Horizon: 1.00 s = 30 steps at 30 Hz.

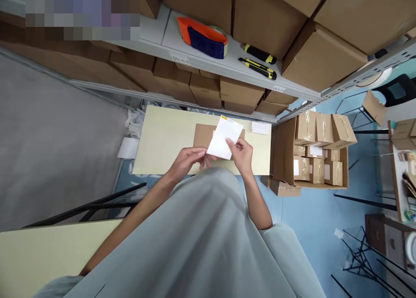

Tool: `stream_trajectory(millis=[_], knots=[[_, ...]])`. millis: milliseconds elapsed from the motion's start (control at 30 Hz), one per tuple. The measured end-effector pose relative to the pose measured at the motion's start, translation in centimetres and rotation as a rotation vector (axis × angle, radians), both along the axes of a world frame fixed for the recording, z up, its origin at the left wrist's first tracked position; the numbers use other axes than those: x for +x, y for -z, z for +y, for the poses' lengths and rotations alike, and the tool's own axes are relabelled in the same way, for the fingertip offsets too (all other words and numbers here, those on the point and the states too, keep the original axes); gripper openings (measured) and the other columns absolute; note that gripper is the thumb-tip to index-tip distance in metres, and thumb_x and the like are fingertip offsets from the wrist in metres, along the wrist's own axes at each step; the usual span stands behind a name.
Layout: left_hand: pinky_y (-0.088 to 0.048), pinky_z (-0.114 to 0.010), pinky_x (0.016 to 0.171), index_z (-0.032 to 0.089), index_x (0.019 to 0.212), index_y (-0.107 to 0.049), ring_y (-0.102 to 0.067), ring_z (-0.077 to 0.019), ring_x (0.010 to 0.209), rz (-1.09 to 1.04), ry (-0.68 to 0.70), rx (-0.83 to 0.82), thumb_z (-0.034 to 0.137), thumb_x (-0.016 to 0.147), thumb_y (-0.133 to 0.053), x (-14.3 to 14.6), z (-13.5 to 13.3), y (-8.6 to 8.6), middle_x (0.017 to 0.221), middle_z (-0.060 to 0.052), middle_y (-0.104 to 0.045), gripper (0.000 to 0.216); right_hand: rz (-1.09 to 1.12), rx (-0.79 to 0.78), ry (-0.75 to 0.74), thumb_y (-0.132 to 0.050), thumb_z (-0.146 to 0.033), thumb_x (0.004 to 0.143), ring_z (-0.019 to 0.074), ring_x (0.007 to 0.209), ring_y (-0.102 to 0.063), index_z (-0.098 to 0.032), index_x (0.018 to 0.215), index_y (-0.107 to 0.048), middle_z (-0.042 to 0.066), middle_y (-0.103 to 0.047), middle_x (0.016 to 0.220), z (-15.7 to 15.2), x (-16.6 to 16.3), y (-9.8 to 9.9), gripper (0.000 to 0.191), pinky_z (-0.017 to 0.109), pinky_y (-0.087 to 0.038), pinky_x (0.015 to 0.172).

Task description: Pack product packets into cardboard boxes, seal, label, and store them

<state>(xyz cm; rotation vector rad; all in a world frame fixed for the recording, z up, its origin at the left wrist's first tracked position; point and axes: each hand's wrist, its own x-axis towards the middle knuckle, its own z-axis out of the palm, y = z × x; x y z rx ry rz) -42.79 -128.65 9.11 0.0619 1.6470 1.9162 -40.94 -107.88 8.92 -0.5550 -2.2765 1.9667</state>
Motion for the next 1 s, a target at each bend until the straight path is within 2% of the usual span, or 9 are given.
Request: stream_trajectory(millis=[100, 200, 533, 633, 767, 833, 900, 967, 1000], knots=[[-0.048, -0.031, 0.049, 0.019, 0.087, -0.079, -0.068, -0.0194, 0.061, 0.046, -0.100, -0.040, 0.059, 0.083, -0.076, 1.2, -1.1, -0.4, 0.094, -0.014, -0.084, 0.040, 0.018, 0.075, -0.013, -0.075, -0.075, 0.084, 0.0134, 0.063, -0.043, -0.023, 0.074, -0.063, -0.003, -0.051, 0.068, -1.0, -0.5, -0.6, 0.054, 0.027, -0.039, 0.057], [-0.046, -0.030, 0.047, 0.020, 0.085, -0.077, -0.066, -0.0181, 0.056, 0.095, -0.153, -0.087, 0.056, 0.080, -0.079, 1.5, -2.0, -0.6, 0.089, -0.012, -0.083, 0.036, 0.020, 0.123, -0.047, -0.072, -0.073, 0.088, 0.0132, 0.064, -0.042, -0.023, 0.075, -0.062, -0.003, -0.050, 0.070, -1.9, -0.4, -0.9, 0.053, 0.027, -0.038, 0.058], [-0.056, -0.035, 0.054, 0.023, 0.079, -0.073, -0.067, -0.0199, 0.058, 0.124, -0.166, -0.122, 0.057, 0.075, -0.080, 1.7, -3.9, -1.5, 0.081, -0.009, -0.079, 0.035, 0.031, 0.145, -0.033, -0.074, -0.072, 0.089, 0.0142, 0.068, -0.049, -0.023, 0.077, -0.064, -0.001, -0.057, 0.074, -3.8, 0.8, -1.8, 0.051, 0.027, -0.044, 0.061], [-0.057, -0.035, 0.055, 0.023, 0.081, -0.073, -0.067, -0.0204, 0.059, 0.125, -0.160, -0.131, 0.058, 0.075, -0.079, 1.7, -4.3, -1.4, 0.080, -0.009, -0.078, 0.036, 0.036, 0.122, -0.018, -0.076, -0.071, 0.088, 0.0145, 0.069, -0.052, -0.022, 0.078, -0.066, -0.001, -0.060, 0.075, -4.2, 1.0, -1.5, 0.050, 0.027, -0.046, 0.061], [-0.056, -0.034, 0.057, 0.023, 0.078, -0.073, -0.067, -0.0204, 0.061, 0.164, -0.124, -0.136, 0.057, 0.076, -0.077, 1.6, -4.8, -1.1, 0.080, -0.007, -0.076, 0.034, -0.020, 0.124, -0.024, -0.074, -0.071, 0.090, 0.0154, 0.069, -0.057, -0.021, 0.085, -0.071, 0.001, -0.065, 0.077, -4.6, 0.4, 0.1, 0.050, 0.028, -0.048, 0.060], [-0.055, -0.034, 0.060, 0.023, 0.079, -0.073, -0.066, -0.0196, 0.062, 0.201, -0.110, -0.161, 0.056, 0.078, -0.076, 1.5, -4.9, -0.9, 0.079, -0.006, -0.074, 0.033, -0.074, 0.204, -0.021, -0.076, -0.069, 0.089, 0.0157, 0.068, -0.059, -0.020, 0.098, -0.075, 0.002, -0.068, 0.081, -4.8, 0.1, 0.8, 0.050, 0.029, -0.051, 0.062], [-0.053, -0.033, 0.062, 0.022, 0.080, -0.074, -0.064, -0.0182, 0.062, 0.256, -0.114, -0.205, 0.054, 0.080, -0.073, 1.4, -5.1, -0.6, 0.077, -0.005, -0.071, 0.031, -0.074, 0.362, -0.002, -0.078, -0.064, 0.089, 0.0158, 0.069, -0.060, -0.020, 0.110, -0.077, 0.004, -0.071, 0.092, -5.1, 0.2, 0.7, 0.049, 0.032, -0.054, 0.068], [-0.051, -0.032, 0.064, 0.022, 0.080, -0.074, -0.062, -0.0174, 0.065, 0.322, -0.118, -0.248, 0.050, 0.082, -0.069, 1.2, -5.3, -0.3, 0.078, -0.005, -0.071, 0.028, -0.018, 0.470, -0.050, -0.076, -0.058, 0.094, 0.0166, 0.072, -0.062, -0.023, 0.110, -0.080, 0.006, -0.073, 0.101, -5.7, 0.9, -0.3, 0.039, 0.034, -0.056, 0.073], [-0.050, -0.032, 0.064, 0.023, 0.079, -0.074, -0.062, -0.0173, 0.066, 0.347, -0.114, -0.266, 0.049, 0.083, -0.068, 1.1, -5.5, -0.2, 0.080, -0.005, -0.072, 0.027, 0.014, 0.467, -0.116, -0.074, -0.056, 0.096, 0.0174, 0.075, -0.064, -0.025, 0.106, -0.081, 0.006, -0.073, 0.102, -6.0, 1.4, -1.0, 0.033, 0.034, -0.057, 0.074]])
